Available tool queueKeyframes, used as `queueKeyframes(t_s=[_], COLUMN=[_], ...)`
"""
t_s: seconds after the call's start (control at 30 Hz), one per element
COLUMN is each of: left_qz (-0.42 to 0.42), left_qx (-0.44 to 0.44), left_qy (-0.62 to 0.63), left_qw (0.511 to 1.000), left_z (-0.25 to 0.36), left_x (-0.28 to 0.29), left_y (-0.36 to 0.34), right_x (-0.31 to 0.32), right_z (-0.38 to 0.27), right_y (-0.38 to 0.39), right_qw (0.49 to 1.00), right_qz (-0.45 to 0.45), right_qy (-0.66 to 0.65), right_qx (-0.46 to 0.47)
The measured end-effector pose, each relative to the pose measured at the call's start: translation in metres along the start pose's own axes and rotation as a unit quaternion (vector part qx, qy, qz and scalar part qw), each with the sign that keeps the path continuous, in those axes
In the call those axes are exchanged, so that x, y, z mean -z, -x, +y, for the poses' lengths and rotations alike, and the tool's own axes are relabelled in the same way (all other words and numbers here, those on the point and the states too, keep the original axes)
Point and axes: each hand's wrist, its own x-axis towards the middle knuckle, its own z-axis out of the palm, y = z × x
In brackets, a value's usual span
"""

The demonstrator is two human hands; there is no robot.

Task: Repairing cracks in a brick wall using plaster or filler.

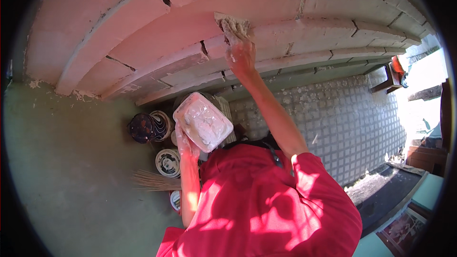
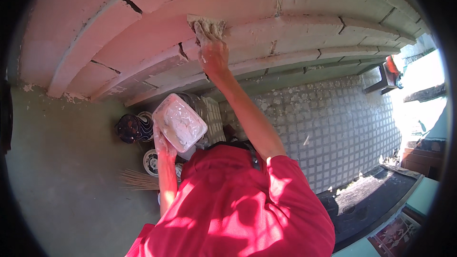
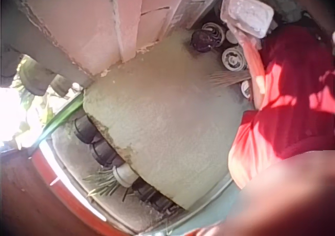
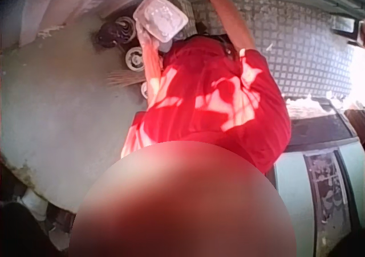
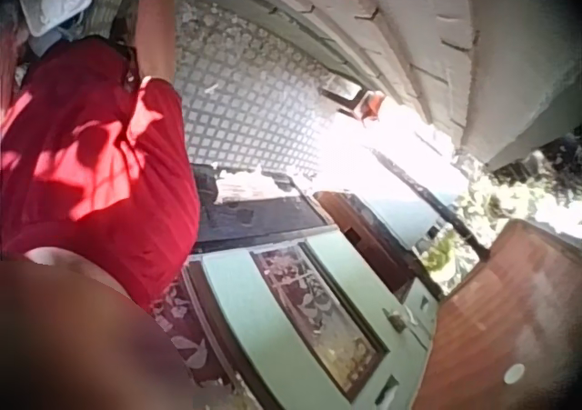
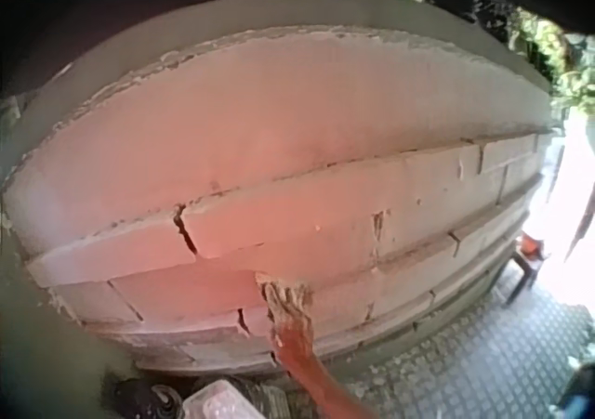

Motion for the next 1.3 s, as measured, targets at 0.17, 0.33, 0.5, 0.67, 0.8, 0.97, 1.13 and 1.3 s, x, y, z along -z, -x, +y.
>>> queueKeyframes(t_s=[0.17, 0.33, 0.5, 0.67, 0.8, 0.97, 1.13, 1.3], left_qz=[-0.007, 0.004, -0.035, -0.017, -0.012, -0.014, -0.007, -0.005], left_qx=[0.02, 0.004, 0.021, 0.019, 0.013, 0.023, 0.02, -0.008], left_qy=[0.013, -0.022, 0.02, 0.017, -0.012, -0.001, 0.002, 0.001], left_qw=[1.0, 1.0, 0.999, 1.0, 1.0, 1.0, 1.0, 1.0], left_z=[0.005, 0.003, 0.008, 0.011, 0.017, 0.016, 0.017, 0.02], left_x=[0.0, 0.002, 0.017, 0.023, 0.01, 0.014, 0.031, 0.036], left_y=[0.005, 0.005, 0.004, -0.001, 0.007, 0.005, 0.004, 0.004], right_x=[0.046, 0.059, 0.004, -0.034, -0.008, 0.037, 0.061, 0.0], right_z=[0.01, 0.071, 0.036, -0.02, -0.012, 0.054, 0.057, 0.05], right_y=[-0.01, -0.03, -0.017, 0.013, 0.009, -0.007, -0.042, -0.031], right_qw=[0.961, 0.967, 0.975, 0.992, 0.992, 0.964, 0.972, 0.944], right_qz=[0.124, 0.172, 0.186, 0.126, 0.056, 0.198, 0.196, 0.294], right_qy=[-0.236, -0.042, -0.073, 0.002, -0.112, -0.068, -0.019, -0.099], right_qx=[-0.077, -0.185, -0.099, -0.009, 0.02, -0.163, -0.124, 0.111])
